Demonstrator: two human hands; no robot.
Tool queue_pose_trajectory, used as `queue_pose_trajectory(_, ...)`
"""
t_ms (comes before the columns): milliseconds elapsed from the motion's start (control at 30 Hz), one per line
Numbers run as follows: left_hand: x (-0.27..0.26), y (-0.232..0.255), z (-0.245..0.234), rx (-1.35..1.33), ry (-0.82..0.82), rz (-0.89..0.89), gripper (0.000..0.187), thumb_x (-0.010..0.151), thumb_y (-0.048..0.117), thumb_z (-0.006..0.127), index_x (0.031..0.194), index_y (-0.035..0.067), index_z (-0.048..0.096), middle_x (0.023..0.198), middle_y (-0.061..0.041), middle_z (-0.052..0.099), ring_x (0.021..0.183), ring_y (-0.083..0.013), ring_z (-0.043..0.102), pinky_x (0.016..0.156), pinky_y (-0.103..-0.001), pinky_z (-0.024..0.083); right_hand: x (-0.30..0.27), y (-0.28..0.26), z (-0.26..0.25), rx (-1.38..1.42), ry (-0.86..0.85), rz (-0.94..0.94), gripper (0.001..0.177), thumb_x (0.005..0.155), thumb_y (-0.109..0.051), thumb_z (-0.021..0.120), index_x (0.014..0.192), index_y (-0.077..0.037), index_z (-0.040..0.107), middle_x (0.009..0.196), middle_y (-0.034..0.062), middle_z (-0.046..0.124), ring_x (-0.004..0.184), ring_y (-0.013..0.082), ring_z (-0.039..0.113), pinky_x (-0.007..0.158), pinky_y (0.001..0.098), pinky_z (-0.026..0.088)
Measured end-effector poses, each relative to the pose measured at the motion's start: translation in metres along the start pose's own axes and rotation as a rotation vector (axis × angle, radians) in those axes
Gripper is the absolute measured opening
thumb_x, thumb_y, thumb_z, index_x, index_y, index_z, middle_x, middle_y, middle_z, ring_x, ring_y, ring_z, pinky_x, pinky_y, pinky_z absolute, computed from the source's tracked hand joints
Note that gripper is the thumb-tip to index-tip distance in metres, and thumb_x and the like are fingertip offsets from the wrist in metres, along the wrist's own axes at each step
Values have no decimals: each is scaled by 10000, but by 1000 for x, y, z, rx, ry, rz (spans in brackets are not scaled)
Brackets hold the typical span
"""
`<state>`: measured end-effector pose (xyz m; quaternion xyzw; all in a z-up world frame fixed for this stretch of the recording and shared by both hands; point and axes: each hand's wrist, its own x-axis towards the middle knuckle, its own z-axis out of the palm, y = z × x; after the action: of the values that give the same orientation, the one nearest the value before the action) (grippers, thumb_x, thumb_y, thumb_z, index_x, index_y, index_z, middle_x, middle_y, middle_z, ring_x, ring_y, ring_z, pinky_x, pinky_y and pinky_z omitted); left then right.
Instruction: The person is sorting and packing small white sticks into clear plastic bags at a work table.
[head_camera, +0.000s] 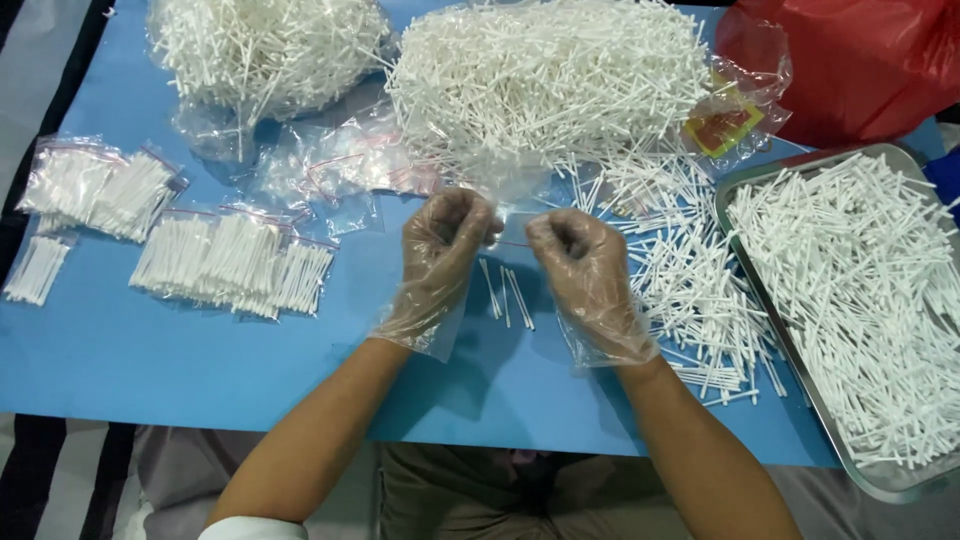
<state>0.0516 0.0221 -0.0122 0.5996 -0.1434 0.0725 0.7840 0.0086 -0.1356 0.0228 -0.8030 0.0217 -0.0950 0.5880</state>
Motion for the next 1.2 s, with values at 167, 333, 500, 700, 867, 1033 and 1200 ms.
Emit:
queue_pose_trajectory(167,0,11,0,71,-96,-32,174,959,282,717,949,112,685,786,-62,708,772,-94,634,724,-287,556,-2,-3,-6,180,43,94,160,968,-216,729,903,-70,717,651,67,622,638,85,555,540,239,479)
queue_pose_trajectory(333,-4,27,0,-180,-311,-207,642,992,610,478,1352,85,567,1348,-262,591,1236,-421,572,1026,-592,445,-4,5,-2,486,-62,271,189,971,-222,663,921,-43,697,702,104,630,665,129,619,555,220,505)
queue_pose_trajectory(500,-7,18,8,-389,-232,-469,773,943,613,513,1486,66,463,1368,-296,594,1228,-445,605,1042,-627,449,-7,0,8,419,-156,280,169,988,-145,658,909,0,693,707,96,617,637,109,582,500,193,453)
queue_pose_trajectory(700,-1,5,7,-422,-82,-528,745,938,595,587,1434,47,494,1155,-237,649,1085,-371,646,981,-600,480,-12,-8,14,327,-83,47,181,1005,-145,657,939,21,684,721,130,653,698,98,612,526,208,491)
queue_pose_trajectory(867,4,0,-4,-500,31,-541,625,966,569,564,1398,118,575,1105,-190,679,946,-277,709,851,-416,599,-6,16,17,-225,4,-613,267,883,-119,822,1134,-90,738,965,97,666,879,263,673,675,364,602)
queue_pose_trajectory(1033,6,-5,-9,-528,61,-620,680,955,630,528,1404,122,584,1087,-185,708,937,-272,724,835,-428,606,-15,-2,18,-443,18,-734,223,932,-179,780,1150,-135,767,1040,92,649,945,297,679,699,395,609)
queue_pose_trajectory(1200,3,11,-3,-499,86,-634,714,931,651,536,1391,109,596,1050,-185,718,888,-254,732,770,-404,634,-15,1,18,-483,53,-750,162,945,-181,765,1099,-140,797,1010,88,664,899,312,687,659,407,606)
